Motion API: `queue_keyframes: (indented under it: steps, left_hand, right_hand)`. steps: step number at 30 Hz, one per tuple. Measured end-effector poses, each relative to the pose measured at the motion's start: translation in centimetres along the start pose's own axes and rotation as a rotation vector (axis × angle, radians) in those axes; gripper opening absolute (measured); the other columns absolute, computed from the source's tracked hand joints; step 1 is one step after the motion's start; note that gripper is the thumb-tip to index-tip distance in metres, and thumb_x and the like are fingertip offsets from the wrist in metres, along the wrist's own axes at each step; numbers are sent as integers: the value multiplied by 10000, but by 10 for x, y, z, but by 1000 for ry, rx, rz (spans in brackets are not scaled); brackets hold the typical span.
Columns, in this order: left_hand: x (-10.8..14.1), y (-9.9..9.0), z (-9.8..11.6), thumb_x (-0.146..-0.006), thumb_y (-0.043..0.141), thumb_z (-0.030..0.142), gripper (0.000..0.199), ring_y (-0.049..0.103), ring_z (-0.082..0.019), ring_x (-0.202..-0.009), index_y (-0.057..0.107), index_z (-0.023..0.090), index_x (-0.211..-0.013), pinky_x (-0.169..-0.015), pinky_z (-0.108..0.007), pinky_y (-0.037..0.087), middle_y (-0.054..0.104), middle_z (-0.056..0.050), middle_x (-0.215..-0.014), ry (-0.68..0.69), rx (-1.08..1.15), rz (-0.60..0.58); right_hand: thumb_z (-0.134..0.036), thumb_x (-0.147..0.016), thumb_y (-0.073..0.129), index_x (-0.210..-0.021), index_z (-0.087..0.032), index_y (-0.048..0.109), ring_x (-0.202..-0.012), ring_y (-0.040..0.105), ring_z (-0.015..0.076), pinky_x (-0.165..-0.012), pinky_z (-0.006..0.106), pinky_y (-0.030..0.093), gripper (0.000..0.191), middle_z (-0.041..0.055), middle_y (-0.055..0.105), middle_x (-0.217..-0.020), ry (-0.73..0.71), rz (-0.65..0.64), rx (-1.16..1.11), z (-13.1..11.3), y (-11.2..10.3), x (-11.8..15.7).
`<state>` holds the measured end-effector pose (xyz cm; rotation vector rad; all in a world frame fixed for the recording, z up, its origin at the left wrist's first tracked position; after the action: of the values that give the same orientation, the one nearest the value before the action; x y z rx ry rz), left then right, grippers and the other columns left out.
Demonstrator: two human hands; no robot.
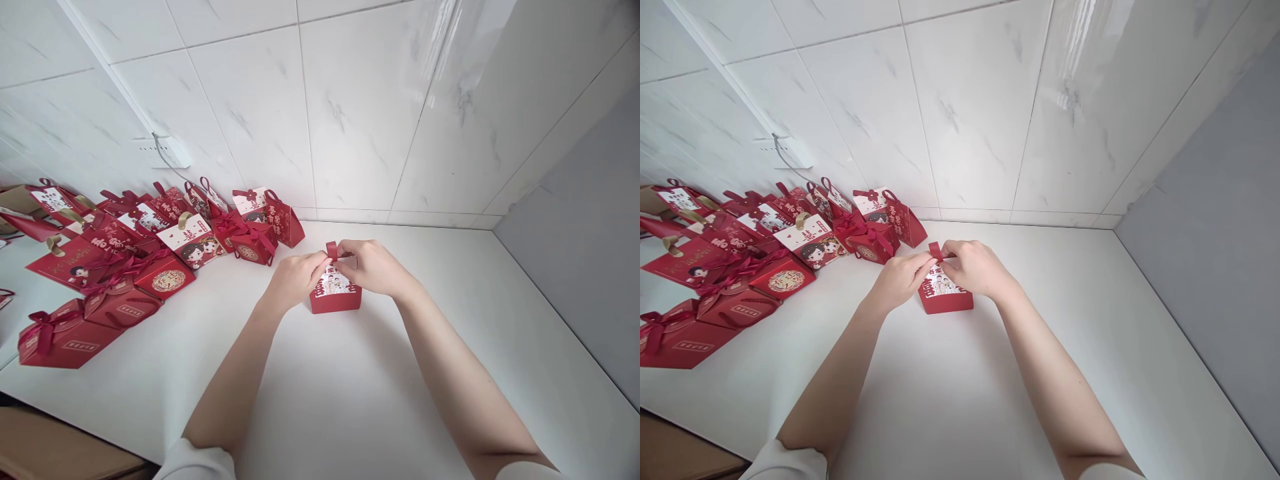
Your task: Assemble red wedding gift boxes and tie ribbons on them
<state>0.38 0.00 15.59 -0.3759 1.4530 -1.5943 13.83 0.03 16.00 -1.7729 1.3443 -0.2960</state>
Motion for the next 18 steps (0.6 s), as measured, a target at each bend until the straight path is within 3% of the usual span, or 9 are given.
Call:
queue_keyframes:
  steps: [4,7,11,18]
  left_hand:
    - [2,-5,-2,-990,334,374,354,358,-110,-510,496,194,-732,-524,-264,238,442,28,-572,-46,49,-36]
    - [3,-9,-1,-949,442,416,239,443,-105,-542,586,229,-912,-555,-247,307,593,35,-696,-76,131,-36]
    - [2,-8,1,-854,596,465,260,551,-133,-660,620,245,-990,-620,-245,376,686,15,-876,-92,180,8]
    - [0,1,-3,-904,532,406,226,441,-117,-547,664,223,-901,-546,-246,320,592,15,-652,-108,188,55]
  right_hand:
    - [-220,-842,523,-1024,-245,615,-646,574,148,-582,267,388,206,14,694,-874,-16,-118,-113,0,-3,5]
    - [-232,-848,540,-1058,-241,616,-744,613,160,-644,286,435,223,36,690,-1047,-27,-95,-145,1,-10,7]
    - [-234,-852,531,-955,-219,627,-777,611,171,-677,303,453,142,44,682,-1006,-47,-59,-134,1,-12,5]
    - [-192,-861,500,-888,-213,640,-770,609,169,-654,292,439,145,37,689,-911,-51,-51,-136,4,-7,1]
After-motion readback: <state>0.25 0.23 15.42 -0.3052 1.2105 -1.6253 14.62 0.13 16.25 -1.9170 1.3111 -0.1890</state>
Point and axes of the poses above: each hand's wrist, its own x-axis away from the middle knuckle, its own y-axis out of the palm, z = x × y, the point moved 7 cm from there along -x, towards the middle knuckle
